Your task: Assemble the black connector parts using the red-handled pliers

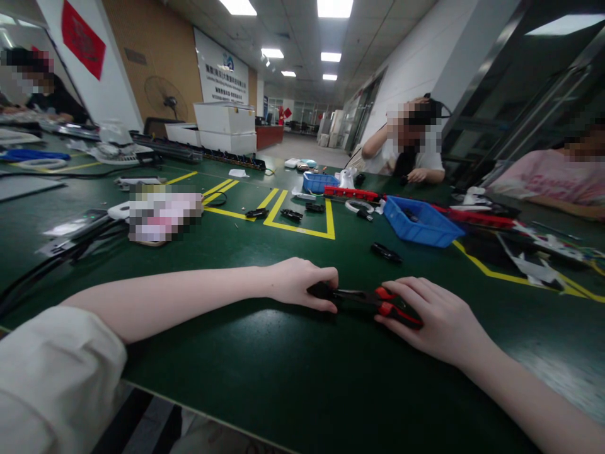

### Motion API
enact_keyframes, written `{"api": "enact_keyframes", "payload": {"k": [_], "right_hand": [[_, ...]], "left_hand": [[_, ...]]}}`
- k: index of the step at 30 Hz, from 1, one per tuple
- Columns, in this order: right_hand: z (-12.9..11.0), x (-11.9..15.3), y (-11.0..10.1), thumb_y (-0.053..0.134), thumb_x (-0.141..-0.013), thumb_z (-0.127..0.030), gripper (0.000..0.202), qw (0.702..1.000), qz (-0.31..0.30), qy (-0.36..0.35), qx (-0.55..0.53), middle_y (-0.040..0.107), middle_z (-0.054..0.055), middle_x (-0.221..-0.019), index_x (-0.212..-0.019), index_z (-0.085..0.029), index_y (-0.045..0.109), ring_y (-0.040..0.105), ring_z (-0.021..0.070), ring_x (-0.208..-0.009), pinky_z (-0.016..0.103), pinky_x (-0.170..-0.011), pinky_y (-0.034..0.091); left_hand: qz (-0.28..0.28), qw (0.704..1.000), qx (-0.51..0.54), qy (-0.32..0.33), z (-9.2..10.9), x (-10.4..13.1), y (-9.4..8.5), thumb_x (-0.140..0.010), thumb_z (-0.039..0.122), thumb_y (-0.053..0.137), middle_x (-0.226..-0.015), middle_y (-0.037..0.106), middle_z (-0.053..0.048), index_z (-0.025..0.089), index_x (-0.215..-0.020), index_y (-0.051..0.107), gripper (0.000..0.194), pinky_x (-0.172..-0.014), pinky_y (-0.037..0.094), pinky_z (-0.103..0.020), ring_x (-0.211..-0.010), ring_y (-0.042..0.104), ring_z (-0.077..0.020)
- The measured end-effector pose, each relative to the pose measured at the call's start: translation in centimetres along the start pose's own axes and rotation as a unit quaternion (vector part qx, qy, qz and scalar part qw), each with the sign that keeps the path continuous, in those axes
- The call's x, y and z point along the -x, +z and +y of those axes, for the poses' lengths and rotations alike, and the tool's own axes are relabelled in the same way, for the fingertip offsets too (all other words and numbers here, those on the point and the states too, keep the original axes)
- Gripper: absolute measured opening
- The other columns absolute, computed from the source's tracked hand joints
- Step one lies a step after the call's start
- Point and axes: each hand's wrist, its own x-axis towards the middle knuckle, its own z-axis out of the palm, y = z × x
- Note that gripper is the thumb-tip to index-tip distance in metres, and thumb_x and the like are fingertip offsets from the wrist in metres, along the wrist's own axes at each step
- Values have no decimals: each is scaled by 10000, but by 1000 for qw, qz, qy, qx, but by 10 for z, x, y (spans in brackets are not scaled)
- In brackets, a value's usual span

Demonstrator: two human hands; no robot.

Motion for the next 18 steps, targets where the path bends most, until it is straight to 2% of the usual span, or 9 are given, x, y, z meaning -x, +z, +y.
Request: {"api": "enact_keyframes", "payload": {"k": [10, 18], "right_hand": [[-2, -2, -1, 625, -903, -477, 384, 1000, 14, -10, 3, 738, 112, -987, -1153, -185, 605, 701, 246, -831, 377, -705, 552], [-3, -3, -1, 639, -905, -456, 341, 999, 19, -8, -29, 732, 103, -965, -1101, -182, 591, 706, 226, -808, 345, -693, 562]], "left_hand": [[0, 1000, -11, 13, 0, 1, 0, -919, 553, 631, -772, 633, 15, 218, -1112, 556, 394, -551, 345, -213, -635, 582, -138], [-1, 1000, -11, 15, 0, 1, 0, -924, 546, 626, -773, 632, 15, 216, -1117, 556, 389, -550, 343, -210, -631, 579, -132]]}}
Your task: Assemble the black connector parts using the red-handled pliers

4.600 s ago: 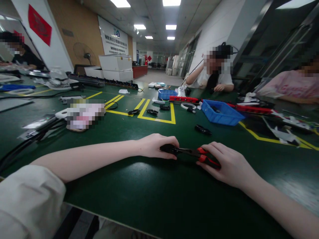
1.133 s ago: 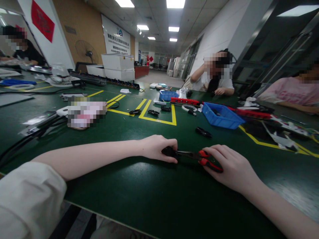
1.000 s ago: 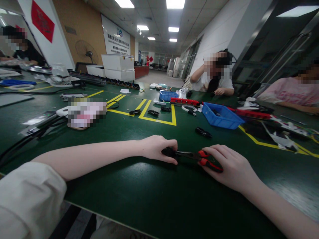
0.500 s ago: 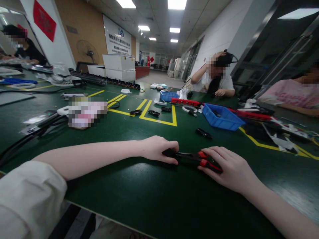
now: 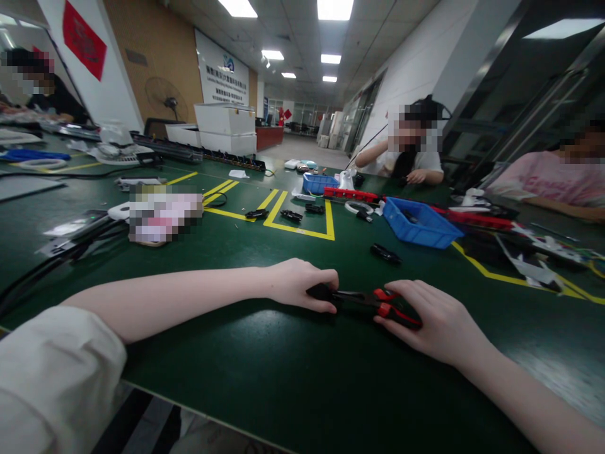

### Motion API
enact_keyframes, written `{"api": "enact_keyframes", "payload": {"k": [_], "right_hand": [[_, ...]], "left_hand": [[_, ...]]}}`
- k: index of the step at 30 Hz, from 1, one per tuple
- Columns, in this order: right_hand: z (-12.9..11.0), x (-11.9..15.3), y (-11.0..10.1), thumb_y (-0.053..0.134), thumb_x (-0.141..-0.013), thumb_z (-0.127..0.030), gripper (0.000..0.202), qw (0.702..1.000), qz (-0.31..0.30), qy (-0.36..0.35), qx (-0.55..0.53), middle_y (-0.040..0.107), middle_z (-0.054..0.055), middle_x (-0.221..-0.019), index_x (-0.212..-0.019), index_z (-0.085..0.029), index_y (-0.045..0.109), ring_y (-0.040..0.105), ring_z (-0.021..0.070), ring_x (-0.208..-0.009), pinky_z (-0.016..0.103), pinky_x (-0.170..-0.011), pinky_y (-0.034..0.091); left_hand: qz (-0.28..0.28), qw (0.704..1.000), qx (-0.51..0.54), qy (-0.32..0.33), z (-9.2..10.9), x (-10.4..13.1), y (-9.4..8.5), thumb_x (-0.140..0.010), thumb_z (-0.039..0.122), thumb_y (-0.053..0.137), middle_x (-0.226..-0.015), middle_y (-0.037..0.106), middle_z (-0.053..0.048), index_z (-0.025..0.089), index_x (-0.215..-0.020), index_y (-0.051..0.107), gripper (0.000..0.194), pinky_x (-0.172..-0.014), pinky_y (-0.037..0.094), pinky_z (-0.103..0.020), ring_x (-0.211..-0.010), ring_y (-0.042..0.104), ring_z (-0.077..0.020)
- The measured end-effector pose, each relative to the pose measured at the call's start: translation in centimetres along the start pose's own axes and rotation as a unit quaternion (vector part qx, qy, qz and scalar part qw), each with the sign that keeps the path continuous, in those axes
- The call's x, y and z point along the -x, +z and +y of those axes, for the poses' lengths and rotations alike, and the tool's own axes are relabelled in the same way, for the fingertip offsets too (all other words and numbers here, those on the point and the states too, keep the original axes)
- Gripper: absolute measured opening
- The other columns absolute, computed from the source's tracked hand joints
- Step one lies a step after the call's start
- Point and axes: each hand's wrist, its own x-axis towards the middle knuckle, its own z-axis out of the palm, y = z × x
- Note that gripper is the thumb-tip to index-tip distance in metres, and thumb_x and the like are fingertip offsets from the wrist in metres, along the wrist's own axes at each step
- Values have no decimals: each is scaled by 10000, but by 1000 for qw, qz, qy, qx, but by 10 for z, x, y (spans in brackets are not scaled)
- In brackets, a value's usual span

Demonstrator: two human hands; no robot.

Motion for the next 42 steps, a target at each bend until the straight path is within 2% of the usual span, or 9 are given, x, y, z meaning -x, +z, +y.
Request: {"api": "enact_keyframes", "payload": {"k": [11, 20, 30, 42], "right_hand": [[1, 1, 2, 617, -919, -486, 361, 1000, -9, 18, -17, 701, 102, -988, -1116, -185, 582, 694, 223, -826, 339, -704, 566], [2, -1, 2, 562, -947, -503, 408, 998, 1, -15, 63, 683, 125, -989, -1135, -143, 588, 664, 234, -825, 357, -694, 554], [2, 1, 3, 551, -953, -499, 415, 996, 2, -21, 92, 674, 131, -1002, -1149, -135, 586, 651, 237, -833, 355, -688, 537], [1, 0, 2, 575, -943, -481, 380, 997, 4, -20, 68, 676, 122, -972, -1113, -142, 593, 656, 223, -805, 341, -680, 545]], "left_hand": [[-3, 1000, -11, -9, 2, 0, -1, -925, 548, 623, -786, 639, 13, 220, -1128, 555, 392, -560, 353, -211, -643, 586, -139], [-2, 1000, 6, -19, 4, 0, -4, -953, 525, 599, -779, 631, 17, 209, -1132, 537, 369, -554, 352, -212, -616, 569, -132], [-4, 999, 35, -25, 3, 0, -5, -944, 536, 610, -791, 643, 19, 213, -1113, 537, 373, -552, 358, -213, -622, 579, -132], [1, 1000, 13, -10, 3, 0, -3, -943, 546, 603, -771, 621, 21, 213, -1116, 538, 381, -557, 354, -213, -629, 580, -136]]}}
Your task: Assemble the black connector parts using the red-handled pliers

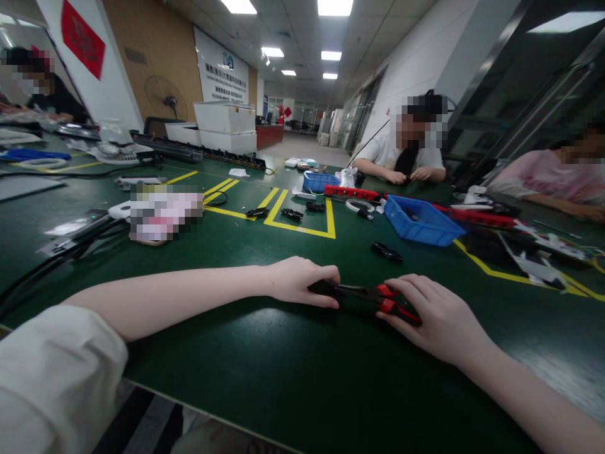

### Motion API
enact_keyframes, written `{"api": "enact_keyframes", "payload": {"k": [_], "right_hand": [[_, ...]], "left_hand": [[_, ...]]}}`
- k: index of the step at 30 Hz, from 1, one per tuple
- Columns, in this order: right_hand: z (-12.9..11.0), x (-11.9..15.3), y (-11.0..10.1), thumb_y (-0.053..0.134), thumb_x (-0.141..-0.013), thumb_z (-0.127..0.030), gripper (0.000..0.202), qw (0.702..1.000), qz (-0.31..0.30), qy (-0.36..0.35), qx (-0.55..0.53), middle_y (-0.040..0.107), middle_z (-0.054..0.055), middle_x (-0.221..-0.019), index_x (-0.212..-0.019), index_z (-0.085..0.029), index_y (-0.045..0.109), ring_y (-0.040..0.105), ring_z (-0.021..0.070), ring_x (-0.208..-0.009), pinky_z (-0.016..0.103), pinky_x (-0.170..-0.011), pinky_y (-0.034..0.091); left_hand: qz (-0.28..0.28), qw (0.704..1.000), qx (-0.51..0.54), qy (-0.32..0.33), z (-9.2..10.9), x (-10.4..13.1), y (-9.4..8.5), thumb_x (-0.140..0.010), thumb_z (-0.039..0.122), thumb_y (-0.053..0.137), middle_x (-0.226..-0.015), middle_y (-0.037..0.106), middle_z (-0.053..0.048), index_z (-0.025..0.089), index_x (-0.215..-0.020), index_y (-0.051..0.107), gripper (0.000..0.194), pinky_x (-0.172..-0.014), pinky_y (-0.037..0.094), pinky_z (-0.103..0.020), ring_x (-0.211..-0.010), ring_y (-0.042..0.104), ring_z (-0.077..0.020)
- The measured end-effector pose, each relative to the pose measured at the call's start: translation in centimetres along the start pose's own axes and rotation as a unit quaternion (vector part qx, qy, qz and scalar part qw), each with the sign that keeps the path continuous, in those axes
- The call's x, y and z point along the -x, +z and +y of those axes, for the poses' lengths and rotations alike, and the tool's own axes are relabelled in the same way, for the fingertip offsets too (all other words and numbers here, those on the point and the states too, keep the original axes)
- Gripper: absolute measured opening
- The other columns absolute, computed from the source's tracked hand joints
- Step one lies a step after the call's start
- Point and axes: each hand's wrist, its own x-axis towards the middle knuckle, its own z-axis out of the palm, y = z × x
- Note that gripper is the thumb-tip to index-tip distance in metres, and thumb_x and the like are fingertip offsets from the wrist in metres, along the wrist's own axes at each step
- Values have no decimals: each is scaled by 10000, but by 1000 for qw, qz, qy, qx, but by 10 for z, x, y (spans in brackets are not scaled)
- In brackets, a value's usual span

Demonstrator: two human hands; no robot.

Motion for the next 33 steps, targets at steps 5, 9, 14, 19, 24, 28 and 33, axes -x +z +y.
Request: {"api": "enact_keyframes", "payload": {"k": [5, 9, 14, 19, 24, 28, 33], "right_hand": [[0, 0, 0, 579, -939, -478, 368, 1000, 0, 9, -15, 670, 116, -959, -1104, -150, 593, 653, 220, -798, 341, -678, 550], [0, 1, 0, 600, -924, -473, 366, 1000, 1, 18, -25, 670, 116, -973, -1120, -164, 595, 651, 225, -803, 349, -681, 548], [0, 1, -1, 617, -907, -465, 357, 998, -3, 36, -45, 679, 111, -981, -1135, -191, 608, 656, 239, -816, 364, -693, 545], [-1, 0, -2, 633, -897, -462, 348, 997, -9, 35, -71, 683, 97, -946, -1115, -192, 608, 661, 221, -772, 338, -656, 536], [-1, 0, -4, 605, -920, -458, 325, 998, 7, 10, -60, 675, 100, -929, -1098, -187, 590, 662, 214, -761, 331, -649, 543], [-2, 0, -5, 610, -919, -444, 321, 998, 11, 4, -59, 677, 102, -931, -1100, -179, 589, 664, 209, -756, 329, -645, 547], [-1, 1, -5, 644, -891, -437, 334, 998, 8, 4, -69, 687, 107, -940, -1104, -182, 604, 667, 221, -765, 339, -647, 550]], "left_hand": [[-14, 1000, -16, -9, 2, 0, -1, -976, 537, 555, -781, 617, 17, 217, -1147, 516, 365, -569, 364, -216, -635, 581, -142], [-11, 1000, -16, -6, 2, 0, -1, -971, 543, 562, -769, 605, 21, 216, -1151, 514, 377, -564, 357, -218, -630, 579, -144], [-7, 1000, -5, -7, 1, 0, -1, -957, 561, 578, -767, 605, 24, 220, -1146, 521, 394, -568, 353, -221, -632, 578, -146], [-16, 1000, 7, -5, 0, 0, -1, -938, 581, 599, -793, 626, 18, 226, -1161, 532, 425, -577, 350, -222, -655, 588, -149], [-21, 1000, 4, 10, -1, 1, -2, -905, 606, 632, -858, 653, -4, 229, -1181, 537, 477, -600, 364, -227, -711, 613, -163], [-15, 999, 1, 30, -1, 1, -1, -909, 592, 635, -884, 664, -15, 223, -1174, 543, 463, -608, 374, -229, -727, 619, -165], [-3, 999, 2, 37, 1, 1, -1, -918, 531, 651, -882, 670, -10, 221, -1135, 564, 389, -606, 376, -224, -726, 620, -153]]}}
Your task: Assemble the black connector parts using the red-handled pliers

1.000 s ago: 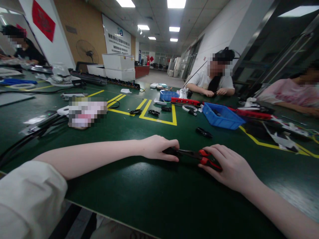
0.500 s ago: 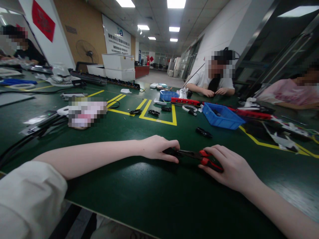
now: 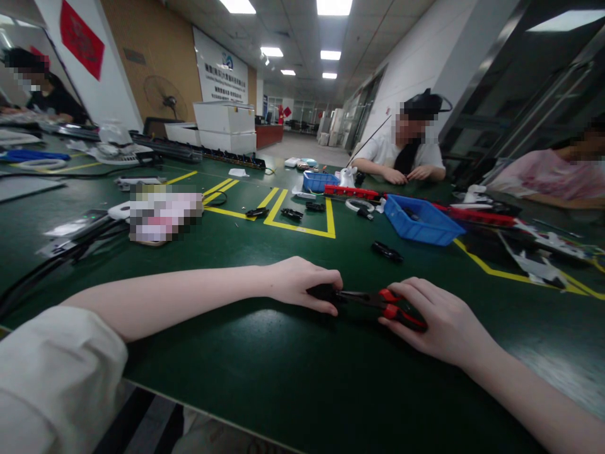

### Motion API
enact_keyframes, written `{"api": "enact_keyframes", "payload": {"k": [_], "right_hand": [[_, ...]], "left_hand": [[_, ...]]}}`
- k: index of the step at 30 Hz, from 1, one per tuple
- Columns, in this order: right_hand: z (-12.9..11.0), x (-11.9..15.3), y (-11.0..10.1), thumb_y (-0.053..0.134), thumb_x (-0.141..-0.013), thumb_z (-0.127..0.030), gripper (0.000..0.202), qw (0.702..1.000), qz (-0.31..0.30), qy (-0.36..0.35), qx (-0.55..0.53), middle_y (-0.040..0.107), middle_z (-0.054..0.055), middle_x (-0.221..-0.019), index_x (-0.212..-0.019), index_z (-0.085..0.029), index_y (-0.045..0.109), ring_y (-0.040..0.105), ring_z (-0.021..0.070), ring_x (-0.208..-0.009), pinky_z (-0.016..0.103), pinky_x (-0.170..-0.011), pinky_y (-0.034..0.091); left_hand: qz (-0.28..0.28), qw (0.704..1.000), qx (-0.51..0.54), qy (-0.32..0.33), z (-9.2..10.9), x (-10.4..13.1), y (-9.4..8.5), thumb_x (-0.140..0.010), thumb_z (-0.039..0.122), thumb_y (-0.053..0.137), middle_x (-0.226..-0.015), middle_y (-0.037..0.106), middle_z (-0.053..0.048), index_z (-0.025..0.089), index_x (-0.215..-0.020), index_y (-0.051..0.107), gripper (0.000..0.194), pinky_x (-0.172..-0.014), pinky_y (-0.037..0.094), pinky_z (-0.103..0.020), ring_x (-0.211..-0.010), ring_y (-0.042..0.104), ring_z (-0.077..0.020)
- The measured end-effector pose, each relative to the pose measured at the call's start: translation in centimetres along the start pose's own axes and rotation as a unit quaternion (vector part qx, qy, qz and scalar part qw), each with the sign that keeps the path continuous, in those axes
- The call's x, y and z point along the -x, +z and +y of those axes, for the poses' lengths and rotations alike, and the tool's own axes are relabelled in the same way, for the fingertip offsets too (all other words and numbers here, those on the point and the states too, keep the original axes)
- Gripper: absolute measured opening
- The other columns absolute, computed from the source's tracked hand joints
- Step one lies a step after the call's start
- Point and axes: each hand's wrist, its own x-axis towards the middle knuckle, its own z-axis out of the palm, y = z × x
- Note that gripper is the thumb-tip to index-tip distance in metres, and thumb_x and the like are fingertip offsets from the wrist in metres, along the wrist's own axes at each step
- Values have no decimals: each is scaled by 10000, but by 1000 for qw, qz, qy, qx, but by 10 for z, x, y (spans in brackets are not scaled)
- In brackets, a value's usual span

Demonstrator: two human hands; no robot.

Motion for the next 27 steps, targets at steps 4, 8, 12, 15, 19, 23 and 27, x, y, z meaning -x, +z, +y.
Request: {"api": "enact_keyframes", "payload": {"k": [4, 8, 12, 15, 19, 23, 27], "right_hand": [[1, 1, 1, 653, -886, -432, 336, 1000, 2, 1, -1, 686, 103, -940, -1108, -183, 613, 664, 217, -760, 336, -644, 548], [1, 2, 0, 660, -879, -436, 352, 1000, -4, 4, -11, 693, 103, -961, -1130, -192, 620, 664, 222, -782, 344, -663, 551], [1, 1, -1, 675, -873, -426, 405, 1000, 8, -14, -4, 690, 103, -969, -1196, -191, 605, 662, 226, -799, 346, -675, 552], [1, 1, -1, 669, -883, -415, 456, 1000, 13, -23, 12, 687, 107, -966, -1263, -177, 585, 662, 226, -807, 346, -679, 554], [3, 2, 0, 681, -867, -418, 418, 1000, 7, -20, 8, 695, 107, -973, -1211, -187, 624, 661, 227, -802, 354, -685, 555], [2, 2, 2, 674, -869, -427, 359, 1000, -4, 11, -26, 696, 98, -972, -1142, -200, 630, 671, 220, -793, 342, -673, 557], [2, 0, 3, 645, -900, -431, 300, 995, -36, 53, -76, 692, 77, -960, -1108, -218, 614, 683, 199, -790, 312, -659, 567]], "left_hand": [[9, 1000, 5, 2, 0, 0, 0, -914, 505, 664, -867, 668, -1, 224, -1114, 576, 356, -600, 373, -222, -723, 622, -147], [10, 1000, 19, 19, -2, 1, 1, -876, 535, 705, -898, 678, -8, 231, -1121, 581, 410, -621, 392, -228, -749, 631, -154], [12, 999, 15, 46, -4, 1, 1, -887, 554, 683, -931, 685, -18, 231, -1119, 589, 409, -622, 396, -235, -750, 628, -153], [12, 998, 10, 53, -4, 0, 2, -918, 513, 656, -941, 685, -18, 226, -1108, 589, 350, -623, 395, -230, -753, 626, -147], [14, 999, 16, 46, -4, 1, 2, -908, 489, 675, -943, 680, -16, 226, -1093, 593, 332, -628, 394, -228, -760, 623, -145], [21, 999, 21, 21, -3, 1, 2, -896, 494, 690, -914, 671, -9, 221, -1072, 591, 340, -623, 385, -229, -760, 623, -148], [35, 999, 21, 0, -3, 0, 3, -894, 501, 695, -882, 661, -2, 218, -1061, 586, 347, -609, 372, -225, -741, 619, -147]]}}
